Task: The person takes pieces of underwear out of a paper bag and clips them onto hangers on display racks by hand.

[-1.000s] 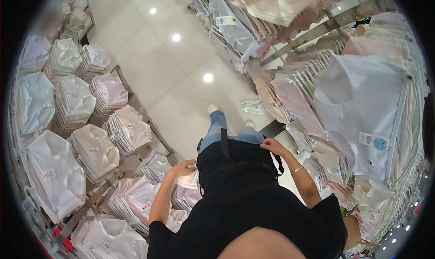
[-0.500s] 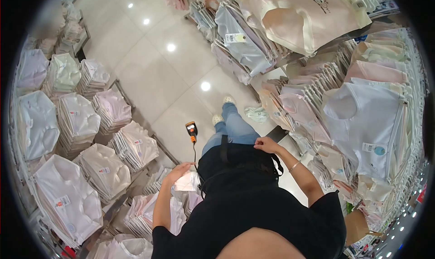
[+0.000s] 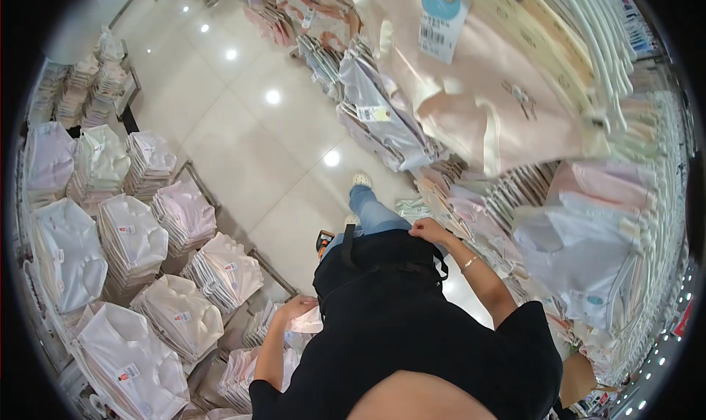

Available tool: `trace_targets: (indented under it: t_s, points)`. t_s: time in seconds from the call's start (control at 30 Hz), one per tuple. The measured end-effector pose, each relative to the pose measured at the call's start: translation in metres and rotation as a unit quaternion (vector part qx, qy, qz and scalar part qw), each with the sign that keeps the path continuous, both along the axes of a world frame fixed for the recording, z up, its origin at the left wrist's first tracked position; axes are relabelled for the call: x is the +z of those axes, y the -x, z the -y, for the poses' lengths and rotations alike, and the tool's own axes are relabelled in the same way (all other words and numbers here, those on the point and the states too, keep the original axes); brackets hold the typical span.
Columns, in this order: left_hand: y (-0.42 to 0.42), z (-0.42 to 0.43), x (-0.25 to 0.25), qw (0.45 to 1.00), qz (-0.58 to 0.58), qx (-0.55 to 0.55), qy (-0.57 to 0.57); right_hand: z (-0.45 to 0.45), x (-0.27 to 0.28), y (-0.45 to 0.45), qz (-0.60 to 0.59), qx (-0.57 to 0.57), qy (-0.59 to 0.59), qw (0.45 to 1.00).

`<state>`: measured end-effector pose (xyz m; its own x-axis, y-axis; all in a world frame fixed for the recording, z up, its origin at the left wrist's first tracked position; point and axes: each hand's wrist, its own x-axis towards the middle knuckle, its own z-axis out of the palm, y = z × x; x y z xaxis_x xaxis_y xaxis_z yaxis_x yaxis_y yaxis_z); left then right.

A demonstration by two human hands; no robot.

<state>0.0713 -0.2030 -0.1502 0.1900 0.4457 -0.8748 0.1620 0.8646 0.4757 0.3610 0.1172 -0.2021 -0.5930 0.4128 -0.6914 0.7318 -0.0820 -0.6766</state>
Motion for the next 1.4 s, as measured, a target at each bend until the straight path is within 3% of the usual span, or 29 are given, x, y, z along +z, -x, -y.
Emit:
trace_targets:
  t_s: [0.17, 0.37, 0.43, 0.47, 0.57, 0.7, 0.73, 0.83, 0.97, 1.0, 1.03, 1.1, 1.2, 1.3, 1.37, 1.4]
  points:
    - [0.015, -0.044, -0.002, 0.987, 0.074, 0.14, -0.012, -0.029, 0.026, 0.057, -0.029, 0.088, -0.108, 0.99]
    - [0.042, -0.07, 0.008, 0.986, 0.056, 0.143, -0.057, -0.028, 0.042, 0.099, -0.087, 0.114, -0.111, 0.983]
    - [0.059, -0.08, 0.017, 0.991, 0.061, 0.12, 0.006, -0.023, 0.04, 0.095, -0.07, 0.119, -0.136, 0.981]
    - [0.067, -0.082, 0.021, 0.991, 0.064, 0.107, 0.038, -0.02, 0.039, 0.092, -0.07, 0.105, -0.12, 0.985]
    - [0.099, -0.07, 0.0, 0.987, 0.112, 0.118, -0.017, -0.005, 0.038, 0.088, -0.072, 0.045, -0.071, 0.994]
    - [0.156, -0.076, -0.001, 0.992, 0.116, -0.055, 0.016, 0.042, 0.049, 0.1, -0.08, -0.095, -0.007, 0.992]
    - [0.169, -0.088, 0.007, 0.973, 0.03, -0.181, 0.14, 0.054, 0.049, 0.105, -0.084, -0.133, 0.005, 0.988]
    - [0.201, -0.105, 0.032, 0.972, 0.044, -0.184, 0.14, 0.105, 0.037, 0.118, -0.057, -0.278, 0.064, 0.957]
    - [0.253, -0.063, -0.018, 0.973, 0.132, -0.171, 0.082, 0.167, 0.031, 0.123, 0.003, -0.382, 0.084, 0.92]
    - [0.255, -0.064, -0.017, 0.979, 0.139, -0.125, 0.077, 0.185, 0.026, 0.12, 0.012, -0.403, 0.09, 0.911]
    - [0.261, -0.066, -0.024, 0.972, 0.131, -0.188, 0.06, 0.201, 0.022, 0.117, 0.02, -0.422, 0.094, 0.901]
    - [0.272, -0.07, -0.039, 0.943, 0.115, -0.311, 0.023, 0.221, 0.03, 0.119, 0.018, -0.423, 0.18, 0.888]
    - [0.283, -0.065, -0.052, 0.933, 0.069, -0.352, -0.008, 0.249, 0.039, 0.121, -0.026, -0.452, 0.278, 0.847]
    - [0.295, -0.071, -0.057, 0.927, 0.002, -0.374, -0.039, 0.252, 0.048, 0.13, -0.008, -0.404, 0.26, 0.877]
    - [0.305, -0.078, -0.057, 0.921, -0.03, -0.373, -0.108, 0.261, 0.033, 0.124, 0.038, -0.313, 0.135, 0.939]
    - [0.308, -0.082, -0.055, 0.908, -0.061, -0.41, -0.068, 0.266, 0.028, 0.121, 0.062, -0.265, 0.072, 0.96]
